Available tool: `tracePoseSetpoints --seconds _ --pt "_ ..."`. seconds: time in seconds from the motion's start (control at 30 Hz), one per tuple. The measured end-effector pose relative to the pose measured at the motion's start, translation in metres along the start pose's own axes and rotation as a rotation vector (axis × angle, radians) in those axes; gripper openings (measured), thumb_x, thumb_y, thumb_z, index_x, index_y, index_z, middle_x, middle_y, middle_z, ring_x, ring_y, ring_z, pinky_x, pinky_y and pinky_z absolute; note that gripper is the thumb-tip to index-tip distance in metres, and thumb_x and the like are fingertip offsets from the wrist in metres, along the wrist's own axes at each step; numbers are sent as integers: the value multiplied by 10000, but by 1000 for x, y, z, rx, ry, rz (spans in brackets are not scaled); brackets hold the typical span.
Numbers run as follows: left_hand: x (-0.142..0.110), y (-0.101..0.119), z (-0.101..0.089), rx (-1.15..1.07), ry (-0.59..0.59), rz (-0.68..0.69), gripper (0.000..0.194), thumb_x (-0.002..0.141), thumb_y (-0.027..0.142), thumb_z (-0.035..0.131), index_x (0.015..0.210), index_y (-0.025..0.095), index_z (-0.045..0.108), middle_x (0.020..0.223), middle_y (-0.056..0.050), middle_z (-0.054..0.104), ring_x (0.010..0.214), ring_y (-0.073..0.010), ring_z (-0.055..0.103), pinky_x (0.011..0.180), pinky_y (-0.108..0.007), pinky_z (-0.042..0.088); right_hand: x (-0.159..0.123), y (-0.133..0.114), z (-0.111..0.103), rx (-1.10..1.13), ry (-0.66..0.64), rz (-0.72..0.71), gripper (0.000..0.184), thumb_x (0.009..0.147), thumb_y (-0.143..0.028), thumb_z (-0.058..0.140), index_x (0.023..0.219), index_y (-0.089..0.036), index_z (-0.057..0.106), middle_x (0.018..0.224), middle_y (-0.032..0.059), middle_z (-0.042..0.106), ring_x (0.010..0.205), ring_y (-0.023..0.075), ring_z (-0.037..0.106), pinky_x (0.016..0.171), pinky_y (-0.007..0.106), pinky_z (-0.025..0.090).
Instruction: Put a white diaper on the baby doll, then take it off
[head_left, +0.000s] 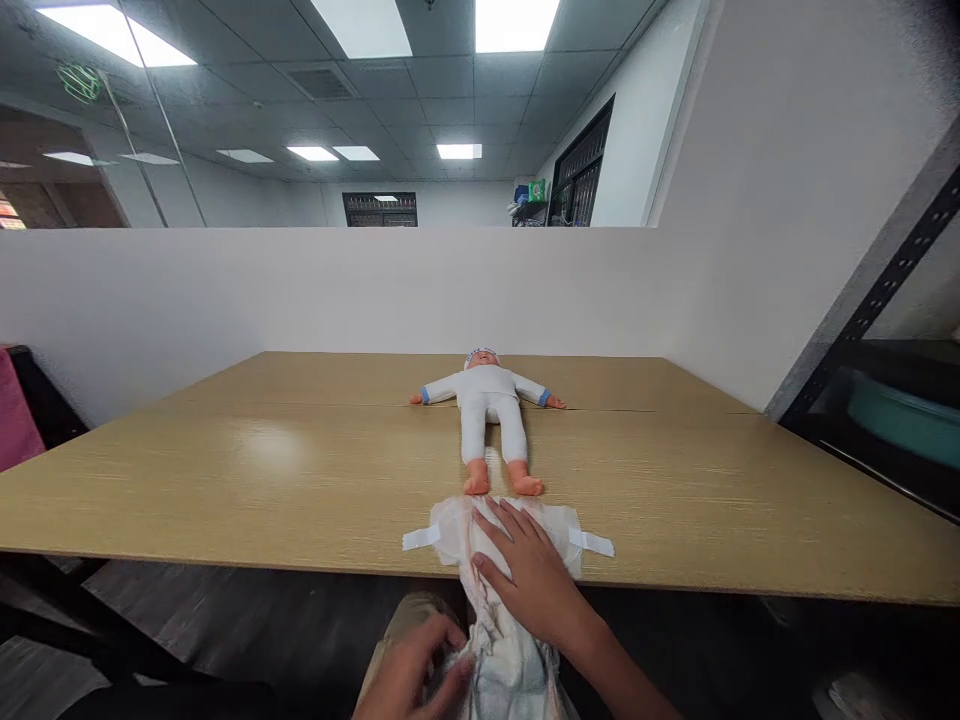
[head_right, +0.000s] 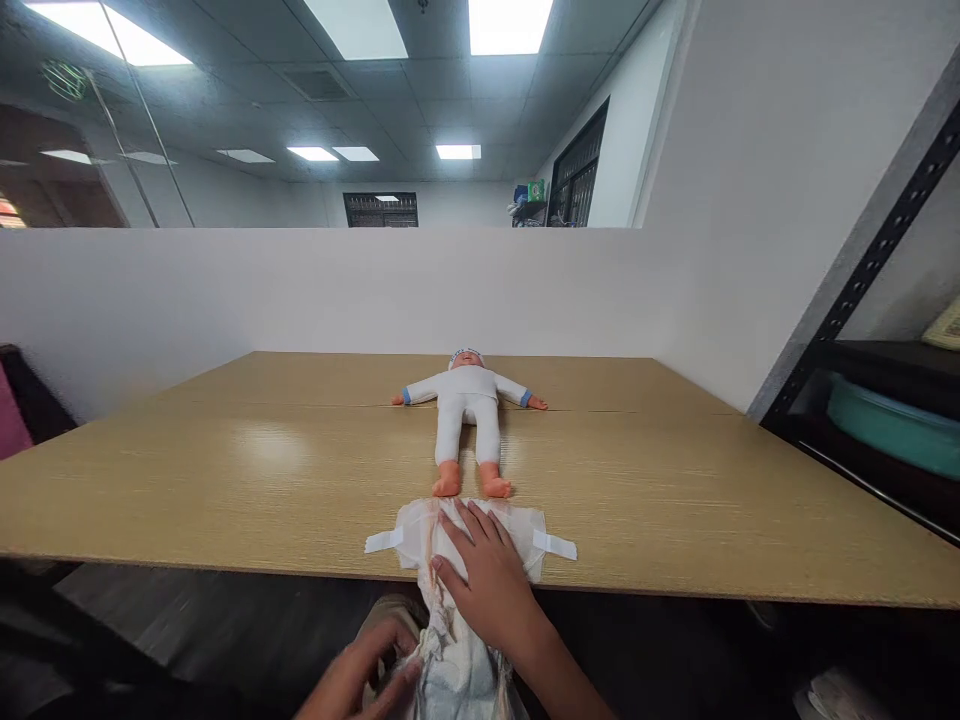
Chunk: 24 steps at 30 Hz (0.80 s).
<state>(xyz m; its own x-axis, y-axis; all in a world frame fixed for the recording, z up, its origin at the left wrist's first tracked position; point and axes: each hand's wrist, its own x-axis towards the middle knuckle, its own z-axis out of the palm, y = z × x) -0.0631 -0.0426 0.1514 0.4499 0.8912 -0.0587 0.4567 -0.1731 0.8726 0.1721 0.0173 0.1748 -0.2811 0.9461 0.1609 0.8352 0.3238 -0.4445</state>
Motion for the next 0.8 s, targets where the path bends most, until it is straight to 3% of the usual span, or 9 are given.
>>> tracePoseSetpoints --seconds 0.1,0.17,0.23,0.3,0.43,0.57,0.67,0.8 --pt "28 29 -45 119 10 118 415 1104 588 482 1070 218 667 1042 -51 728 966 -211 653 913 -317 515 1 0 -2 -22 -47 21 642 1131 -605 396 1712 -331 428 1811 -16 291 1702 253 249 1420 512 188" --pt "60 45 -70 193 139 229 319 1132 479 447 1114 219 631 1041 -46 712 946 -206 652 911 -331 524 1 -1 -3 -33 -59 22 651 1131 -608 390 1725 -343 393 1814 -24 279 1705 247 242 1420 508 193" --pt "100 57 -88 380 266 392 193 1109 300 458 1166 215 621 1159 -75 711 1045 -227 652 982 -374 528 1 -2 -3 -44 -56 20 648 1131 -602 388 1728 -349 384 1811 -27 286 1704 244 245 1418 510 204" --pt "143 65 -97 661 297 511 316 1005 100 497 1272 206 628 1330 -116 689 1244 -277 615 1098 -452 504 2 -3 -3 -54 -51 18 638 1132 -592 390 1721 -346 402 1807 -27 299 1701 245 255 1417 513 211" --pt "216 73 -94 1149 100 608 810 841 -16 616 1597 245 494 1701 -194 429 1467 -371 523 1132 -523 506 1 0 -4 -57 -35 9 621 1124 -592 430 1697 -353 448 1791 -25 341 1679 265 311 1402 530 262" --pt "254 71 -82 1361 -162 804 1077 744 54 792 1694 327 366 1837 -182 165 1593 -417 398 1209 -534 442 0 14 -5 -62 -25 -53 627 1105 -625 485 1690 -402 449 1765 -31 397 1631 293 399 1349 552 372" --pt "265 68 -82 1347 -261 880 1066 702 130 862 1655 331 430 1827 -144 240 1602 -401 385 1239 -523 411 1 30 1 -126 40 -159 649 1104 -628 493 1711 -421 396 1767 -41 385 1610 294 433 1299 534 444" --pt "275 69 -88 1232 -295 1007 747 749 224 866 1452 282 620 1782 -100 358 1560 -382 415 1236 -512 398 8 52 19 -304 226 -389 749 1076 -623 544 1741 -340 352 1743 19 425 1529 305 533 1175 477 537"
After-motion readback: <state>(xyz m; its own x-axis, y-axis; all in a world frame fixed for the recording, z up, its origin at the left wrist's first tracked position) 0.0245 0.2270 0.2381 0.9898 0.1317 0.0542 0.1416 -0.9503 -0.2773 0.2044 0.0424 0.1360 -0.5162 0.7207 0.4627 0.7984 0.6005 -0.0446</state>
